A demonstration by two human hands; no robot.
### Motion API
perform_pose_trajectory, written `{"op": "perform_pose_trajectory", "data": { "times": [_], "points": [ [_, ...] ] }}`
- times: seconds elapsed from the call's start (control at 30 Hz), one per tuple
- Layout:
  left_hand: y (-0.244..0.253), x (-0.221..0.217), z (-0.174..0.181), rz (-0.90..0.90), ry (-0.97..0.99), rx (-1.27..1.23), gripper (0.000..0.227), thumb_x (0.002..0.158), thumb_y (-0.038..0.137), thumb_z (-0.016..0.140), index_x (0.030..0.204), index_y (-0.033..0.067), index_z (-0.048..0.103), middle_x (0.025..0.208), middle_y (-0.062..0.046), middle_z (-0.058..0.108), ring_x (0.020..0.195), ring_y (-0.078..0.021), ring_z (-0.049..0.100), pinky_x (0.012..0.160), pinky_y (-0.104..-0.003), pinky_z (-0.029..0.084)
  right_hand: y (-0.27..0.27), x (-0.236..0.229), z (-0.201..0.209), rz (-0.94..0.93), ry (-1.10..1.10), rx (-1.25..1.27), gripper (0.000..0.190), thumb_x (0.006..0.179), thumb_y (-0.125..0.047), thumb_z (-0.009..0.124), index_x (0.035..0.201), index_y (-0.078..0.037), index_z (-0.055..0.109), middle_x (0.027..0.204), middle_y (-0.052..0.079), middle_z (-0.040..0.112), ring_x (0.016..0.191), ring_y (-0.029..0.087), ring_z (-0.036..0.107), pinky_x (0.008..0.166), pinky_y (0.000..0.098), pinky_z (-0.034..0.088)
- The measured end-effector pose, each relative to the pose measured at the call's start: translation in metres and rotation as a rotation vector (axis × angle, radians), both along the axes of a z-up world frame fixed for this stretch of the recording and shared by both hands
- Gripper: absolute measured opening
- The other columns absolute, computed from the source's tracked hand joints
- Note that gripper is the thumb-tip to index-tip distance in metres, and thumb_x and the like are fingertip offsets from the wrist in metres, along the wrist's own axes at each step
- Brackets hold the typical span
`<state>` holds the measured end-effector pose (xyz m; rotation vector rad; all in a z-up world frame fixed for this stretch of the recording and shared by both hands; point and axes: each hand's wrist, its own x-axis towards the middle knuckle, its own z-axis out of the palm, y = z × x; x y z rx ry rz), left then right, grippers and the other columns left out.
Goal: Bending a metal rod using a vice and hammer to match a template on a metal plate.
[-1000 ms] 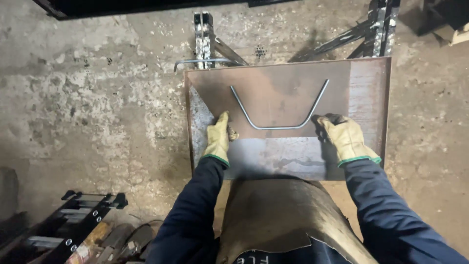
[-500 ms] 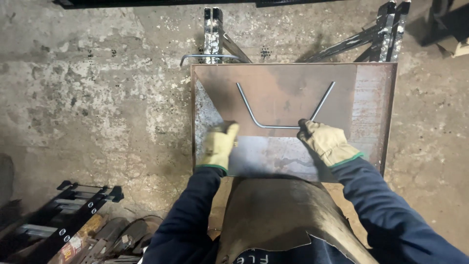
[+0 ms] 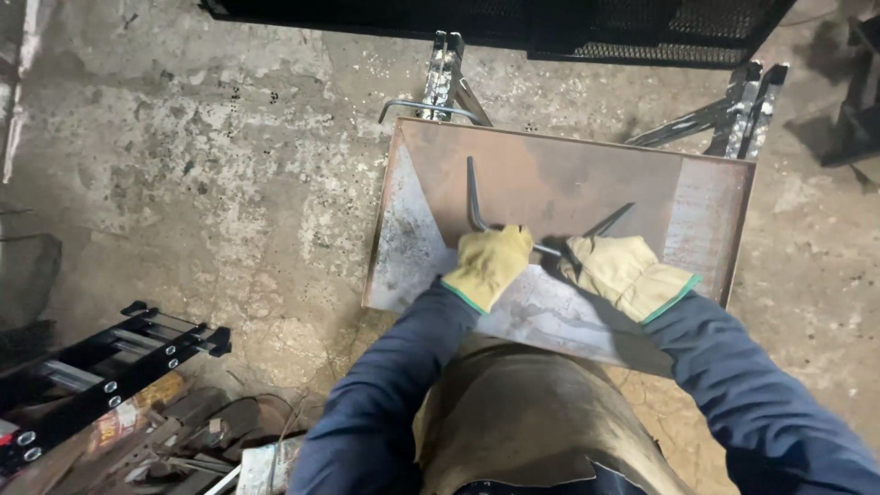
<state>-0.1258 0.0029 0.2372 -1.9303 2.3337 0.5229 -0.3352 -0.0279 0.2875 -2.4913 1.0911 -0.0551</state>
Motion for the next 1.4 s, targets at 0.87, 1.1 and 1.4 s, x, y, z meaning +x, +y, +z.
{"op": "perform_pose_trajectory", "data": {
  "times": [0.87,1.1,1.4],
  "points": [
    [-0.261,0.227,0.018,-0.174,-0.049,0.193,0.038,0.093,0.038,0.061,0.107,0.0055,0.074,0.11,-0.022,0.072,0.106,-0.0407,0.067,0.092,-0.049,0.052,0.121,0.064,-0.031,-0.714,-0.039,0.337,0.027,0.082,-0.038,0.073,0.1,-0.019,0.076,0.098,0.005,0.078,0.085,0.029,0.075,0.073,0.0399,0.061],
    [-0.262,0.217,0.022,-0.243,-0.146,0.274,0.052,0.101,0.051,0.056,0.109,0.0024,0.072,0.107,-0.021,0.072,0.101,-0.0402,0.069,0.088,-0.05,0.055,0.128,0.072,-0.055,-0.727,-0.036,0.39,0.026,0.084,-0.031,0.068,0.102,-0.013,0.076,0.1,0.01,0.078,0.088,0.03,0.075,0.077,0.0377,0.061],
    [-0.27,0.232,-0.043,-0.458,-0.427,0.25,0.029,0.097,0.027,0.06,0.096,0.005,0.079,0.092,-0.014,0.075,0.08,-0.0367,0.075,0.049,-0.056,0.047,0.106,0.084,-0.031,-0.701,0.046,0.355,0.041,0.079,-0.043,0.076,0.109,-0.014,0.077,0.104,0.011,0.078,0.09,0.032,0.075,0.078,0.0395,0.062]
  ]
}}
